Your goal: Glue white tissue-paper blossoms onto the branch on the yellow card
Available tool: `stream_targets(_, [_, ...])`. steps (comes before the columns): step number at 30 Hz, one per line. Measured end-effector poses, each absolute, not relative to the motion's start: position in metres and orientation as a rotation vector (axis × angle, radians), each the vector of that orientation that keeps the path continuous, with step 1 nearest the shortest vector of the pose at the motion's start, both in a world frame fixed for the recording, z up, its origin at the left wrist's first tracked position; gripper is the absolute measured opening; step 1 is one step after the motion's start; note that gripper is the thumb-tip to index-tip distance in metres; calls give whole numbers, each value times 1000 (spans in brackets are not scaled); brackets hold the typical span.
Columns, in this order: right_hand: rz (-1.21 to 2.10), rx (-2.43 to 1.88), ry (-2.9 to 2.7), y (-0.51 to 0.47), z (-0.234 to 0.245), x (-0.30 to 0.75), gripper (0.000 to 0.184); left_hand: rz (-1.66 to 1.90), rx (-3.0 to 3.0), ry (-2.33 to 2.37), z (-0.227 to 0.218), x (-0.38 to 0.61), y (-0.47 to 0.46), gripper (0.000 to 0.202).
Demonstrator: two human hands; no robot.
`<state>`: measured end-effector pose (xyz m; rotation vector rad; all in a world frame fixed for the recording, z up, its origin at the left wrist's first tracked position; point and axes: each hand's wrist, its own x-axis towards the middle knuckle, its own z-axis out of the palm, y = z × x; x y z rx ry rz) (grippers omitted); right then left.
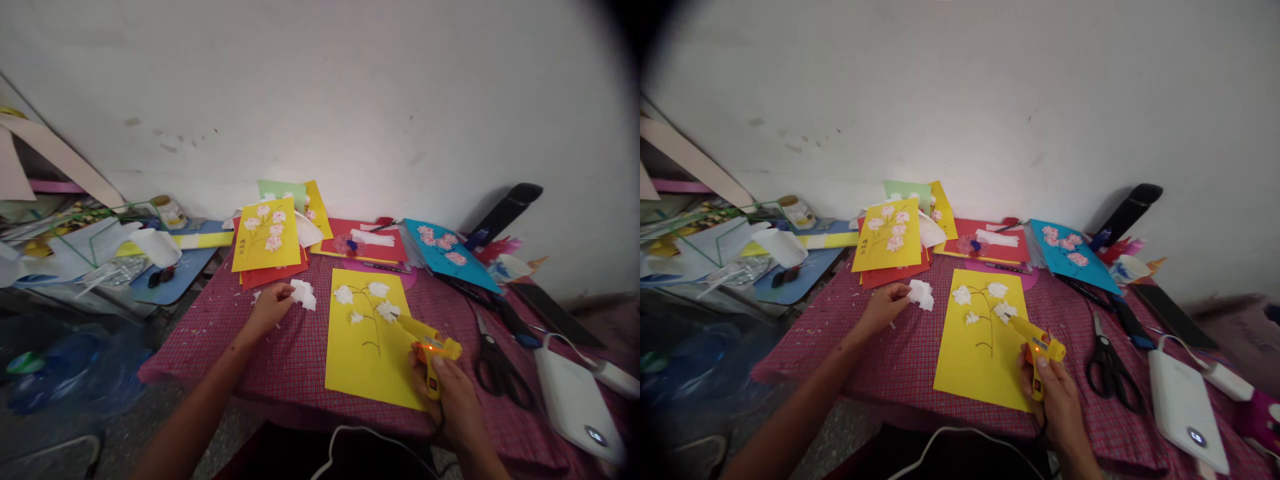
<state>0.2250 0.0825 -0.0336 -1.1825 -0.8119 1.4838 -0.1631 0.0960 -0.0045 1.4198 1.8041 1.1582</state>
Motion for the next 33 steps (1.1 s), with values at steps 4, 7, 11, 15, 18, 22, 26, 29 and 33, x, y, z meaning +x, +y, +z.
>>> stream_targets(4, [1540, -1168, -762, 83, -36, 226, 31, 1137, 1366, 1736, 1, -164, 95, 26])
stream_targets(7, [1531, -1172, -755, 82, -36, 225, 32, 1101, 1394, 1792, 6, -165, 95, 26])
stream_targets(11, [1521, -1191, -778, 81, -34, 225, 32, 1056, 1471, 1891, 10, -167, 96, 28])
stream_targets(15, [1506, -1190, -832, 82, -34, 226, 33, 987, 1566, 1900, 14, -165, 97, 27])
stream_targets(18, [1547, -1152, -788, 82, -35, 226, 35, 986, 1560, 1892, 17, -162, 97, 25])
stream_targets(22, [1530, -1184, -724, 82, -33, 224, 38, 986, 1482, 1864, 18, -160, 96, 25])
stream_targets(26, [1535, -1191, -753, 82, -34, 225, 37, 1008, 1444, 1820, 16, -161, 94, 23])
stream_targets(29, [1549, -1167, -739, 82, -38, 227, 34, 1051, 1409, 1782, 11, -160, 94, 20])
stream_targets(33, [1503, -1156, -799, 83, -42, 228, 33, 1121, 1342, 1740, 5, -159, 95, 21])
